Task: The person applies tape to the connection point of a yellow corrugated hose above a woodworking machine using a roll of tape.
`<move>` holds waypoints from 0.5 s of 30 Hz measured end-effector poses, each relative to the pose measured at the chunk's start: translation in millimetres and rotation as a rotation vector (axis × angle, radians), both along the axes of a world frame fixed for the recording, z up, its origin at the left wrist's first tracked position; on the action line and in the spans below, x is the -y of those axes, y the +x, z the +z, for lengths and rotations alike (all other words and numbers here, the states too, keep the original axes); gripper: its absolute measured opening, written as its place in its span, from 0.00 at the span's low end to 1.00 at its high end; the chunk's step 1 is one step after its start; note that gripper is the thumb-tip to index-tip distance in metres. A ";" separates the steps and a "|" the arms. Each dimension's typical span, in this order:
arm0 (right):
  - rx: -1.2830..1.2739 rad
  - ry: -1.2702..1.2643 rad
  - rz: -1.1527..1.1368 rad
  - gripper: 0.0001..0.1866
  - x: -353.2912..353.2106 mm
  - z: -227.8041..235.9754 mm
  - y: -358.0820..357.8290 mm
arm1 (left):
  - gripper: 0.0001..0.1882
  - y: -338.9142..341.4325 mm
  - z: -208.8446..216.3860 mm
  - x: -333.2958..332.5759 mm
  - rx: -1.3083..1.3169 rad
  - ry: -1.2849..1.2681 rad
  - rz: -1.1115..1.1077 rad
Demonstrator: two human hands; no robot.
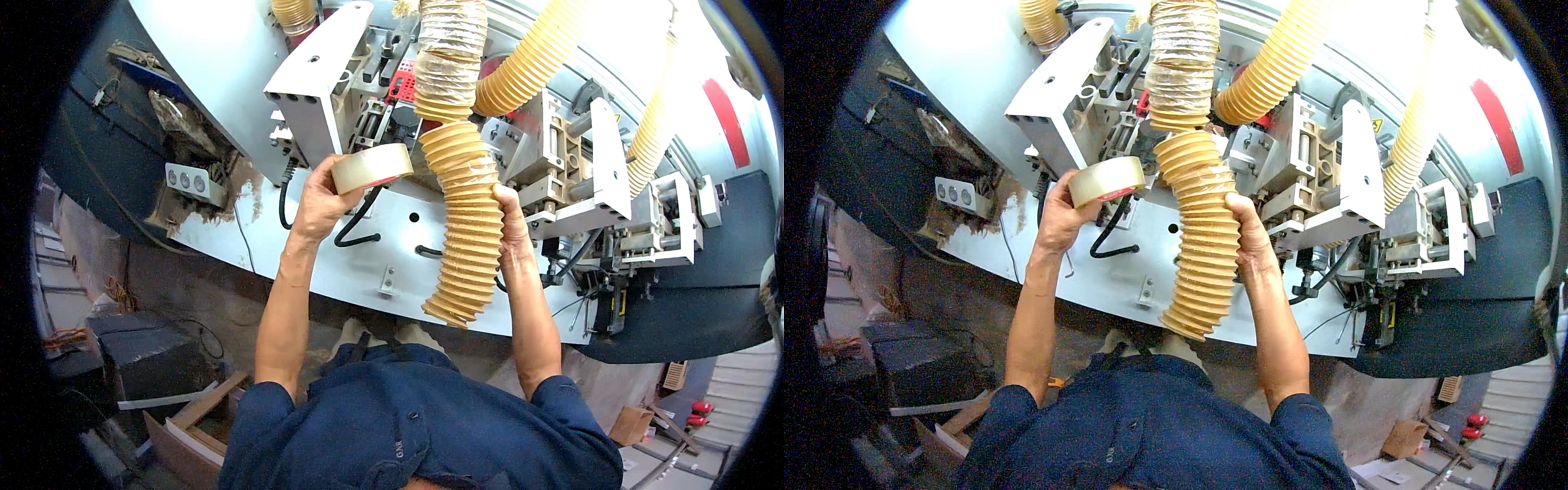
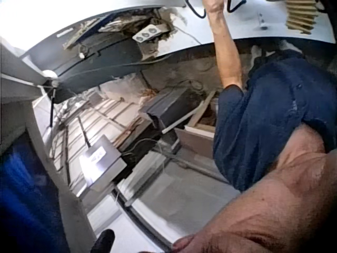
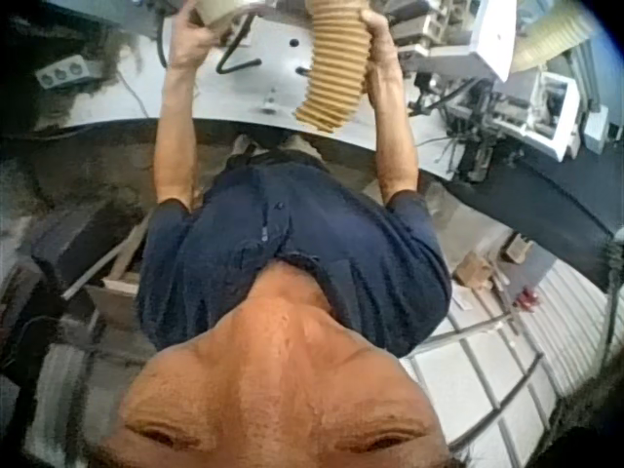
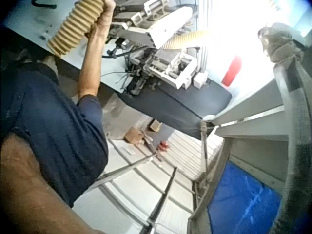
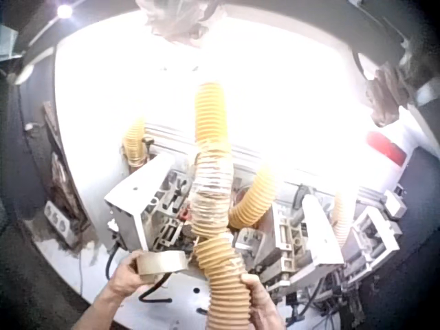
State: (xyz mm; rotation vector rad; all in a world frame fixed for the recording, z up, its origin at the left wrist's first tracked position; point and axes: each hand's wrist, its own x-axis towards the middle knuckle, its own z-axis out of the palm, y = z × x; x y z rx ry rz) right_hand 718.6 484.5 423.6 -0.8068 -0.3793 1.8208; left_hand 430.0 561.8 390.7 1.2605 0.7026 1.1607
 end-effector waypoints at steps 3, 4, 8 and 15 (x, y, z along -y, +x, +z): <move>0.007 0.016 -0.006 0.34 -0.5 -2.0 1.3 | 0.17 4.4 27.9 10.0 -0.055 0.082 -0.012; -0.018 -0.002 0.024 0.33 0.2 1.7 -0.4 | 0.17 3.8 38.8 13.3 -0.103 0.075 -0.017; 0.105 -0.001 -0.016 0.30 -3.4 5.6 -4.7 | 0.18 7.9 67.9 17.8 -0.326 0.123 -0.046; 0.090 -0.025 -0.041 0.29 -10.7 3.2 6.0 | 0.20 31.4 105.0 19.8 -0.538 0.298 -0.082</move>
